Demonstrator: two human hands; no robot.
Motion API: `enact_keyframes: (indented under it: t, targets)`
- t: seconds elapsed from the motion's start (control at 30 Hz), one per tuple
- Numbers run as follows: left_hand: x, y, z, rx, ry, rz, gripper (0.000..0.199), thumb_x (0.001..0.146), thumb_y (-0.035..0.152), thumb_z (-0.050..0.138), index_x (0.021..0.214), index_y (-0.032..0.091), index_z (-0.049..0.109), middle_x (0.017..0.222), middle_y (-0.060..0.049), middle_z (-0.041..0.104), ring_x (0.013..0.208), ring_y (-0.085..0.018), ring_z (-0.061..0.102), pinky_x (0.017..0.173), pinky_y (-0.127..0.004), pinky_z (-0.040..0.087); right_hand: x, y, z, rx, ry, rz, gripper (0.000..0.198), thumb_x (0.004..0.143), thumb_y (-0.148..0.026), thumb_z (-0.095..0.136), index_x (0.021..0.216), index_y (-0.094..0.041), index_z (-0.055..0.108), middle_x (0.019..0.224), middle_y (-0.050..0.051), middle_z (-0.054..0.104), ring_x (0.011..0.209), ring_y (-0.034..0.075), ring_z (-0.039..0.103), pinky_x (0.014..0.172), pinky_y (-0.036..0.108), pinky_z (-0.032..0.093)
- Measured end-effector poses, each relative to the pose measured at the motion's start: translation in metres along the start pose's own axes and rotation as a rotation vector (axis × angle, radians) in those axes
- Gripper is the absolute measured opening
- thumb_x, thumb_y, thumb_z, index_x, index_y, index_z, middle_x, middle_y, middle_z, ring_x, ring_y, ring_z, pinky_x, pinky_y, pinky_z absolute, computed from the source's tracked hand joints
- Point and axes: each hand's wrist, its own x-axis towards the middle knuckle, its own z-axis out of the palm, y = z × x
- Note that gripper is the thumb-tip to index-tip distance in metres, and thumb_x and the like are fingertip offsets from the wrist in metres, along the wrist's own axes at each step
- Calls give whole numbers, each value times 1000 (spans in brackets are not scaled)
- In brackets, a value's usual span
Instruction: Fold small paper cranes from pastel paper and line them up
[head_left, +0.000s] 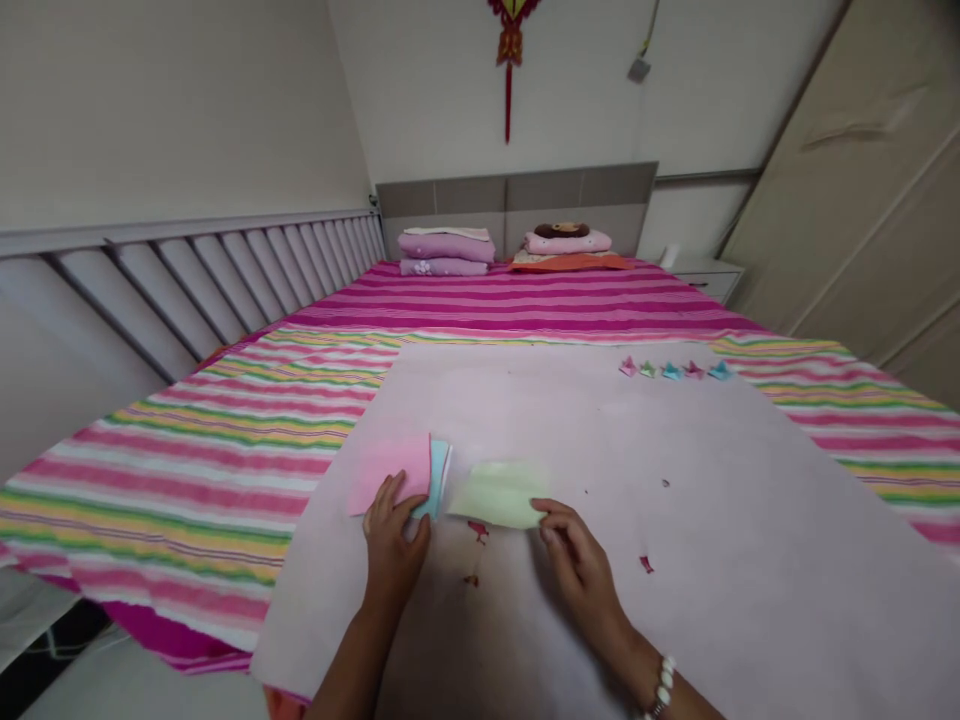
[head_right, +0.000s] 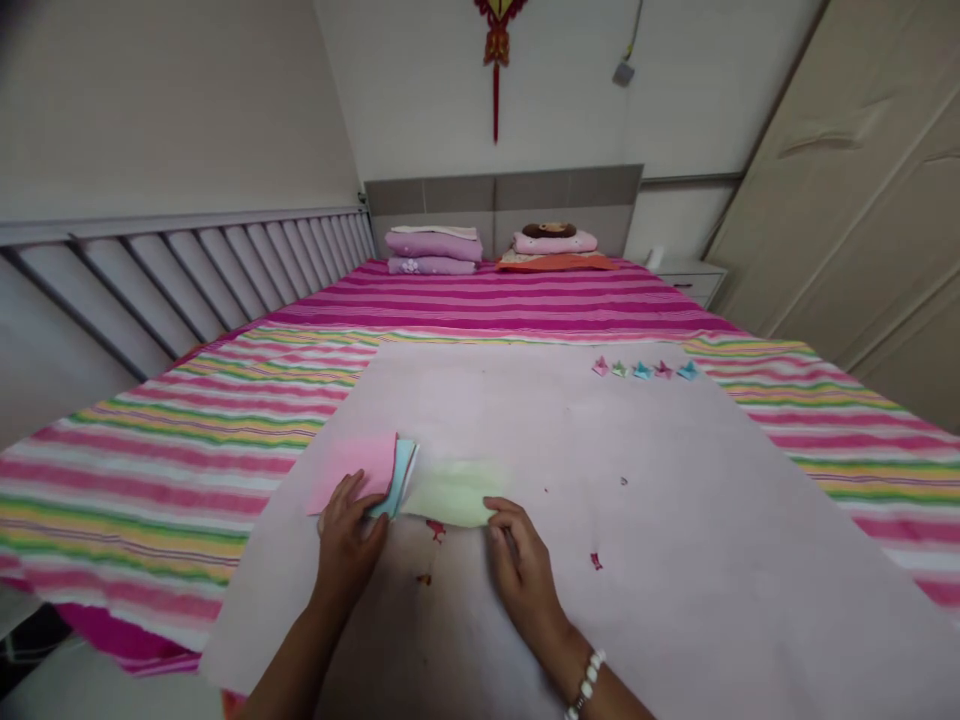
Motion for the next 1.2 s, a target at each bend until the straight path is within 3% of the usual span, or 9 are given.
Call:
enact_keyframes:
  t: [0.13, 0.23, 0.33, 0.57, 0.73, 0.83, 0.9, 0.97, 1.2]
  targets:
    - [-8, 36, 2, -296, -10, -182, 31, 77, 23, 56, 108, 21, 59, 120, -13, 58, 112, -28, 56, 94, -48, 44, -19, -7, -26, -50, 87, 6, 11, 91, -20, 43, 92, -23, 54, 112, 12, 60, 105, 23, 57, 86, 37, 48]
    - [-13, 67, 4, -633, -320, -448, 77, 75, 28, 61, 142, 23, 25, 103, -9, 64, 76, -20, 67, 66, -35, 55, -30, -15, -38, -86, 101, -42, 13, 90, -17, 44, 94, -24, 54, 113, 11, 60, 107, 23, 57, 88, 37, 47]
    - [-11, 90, 1, -885, -589, -497, 95, 72, 25, 65, 147, 23, 9, 79, 0, 67, 67, -15, 65, 67, -29, 53, -41, -22, -47, -98, 65, -85, 18, 89, -13, 44, 98, -25, 55, 116, 10, 60, 109, 22, 56, 91, 37, 47]
    - [1, 99, -8, -1247, -667, -737, 59, 77, 45, 53, 129, 18, 52, 88, -11, 70, 79, -23, 66, 73, -36, 52, -64, -38, -72, -32, -56, -78, 21, 90, -14, 41, 103, -26, 53, 121, 12, 57, 115, 25, 53, 91, 41, 48]
    - [-1, 111, -8, -1028, -615, -666, 42, 60, 36, 77, 98, 18, 71, 68, -2, 66, 72, -20, 63, 69, -32, 50, -62, -42, -70, 41, 60, 3, 9, 86, -22, 55, 94, -25, 59, 112, 13, 62, 107, 27, 58, 86, 40, 52]
    - [-4, 115, -8, -944, -603, -566, 39, 59, 33, 77, 95, 19, 71, 63, 1, 62, 68, -16, 60, 64, -27, 48, -52, -39, -66, 120, 228, 124, 32, 79, -27, 66, 111, -26, 60, 132, 14, 49, 112, 26, 56, 85, 36, 54]
    - [-6, 116, -8, -914, -597, -497, 37, 60, 30, 76, 96, 19, 71, 73, -1, 66, 70, -16, 59, 65, -27, 49, -45, -37, -68, 239, 184, 190, 50, 77, -31, 69, 125, -27, 54, 139, 14, 43, 106, 25, 60, 81, 34, 55]
    - [-7, 116, -10, -852, -584, -432, 35, 63, 28, 74, 97, 20, 71, 84, -3, 70, 74, -18, 61, 69, -29, 50, -40, -38, -72, 333, 89, 245, 60, 76, -32, 69, 132, -29, 48, 129, 12, 55, 95, 23, 65, 75, 34, 57]
    - [-2, 125, -26, -709, -519, -345, 39, 63, 27, 71, 102, 23, 69, 101, -6, 70, 98, -27, 62, 78, -35, 53, -33, -46, -81, 187, -42, 297, 36, 71, -23, 70, 108, -25, 68, 106, 6, 71, 85, 22, 67, 74, 35, 56]
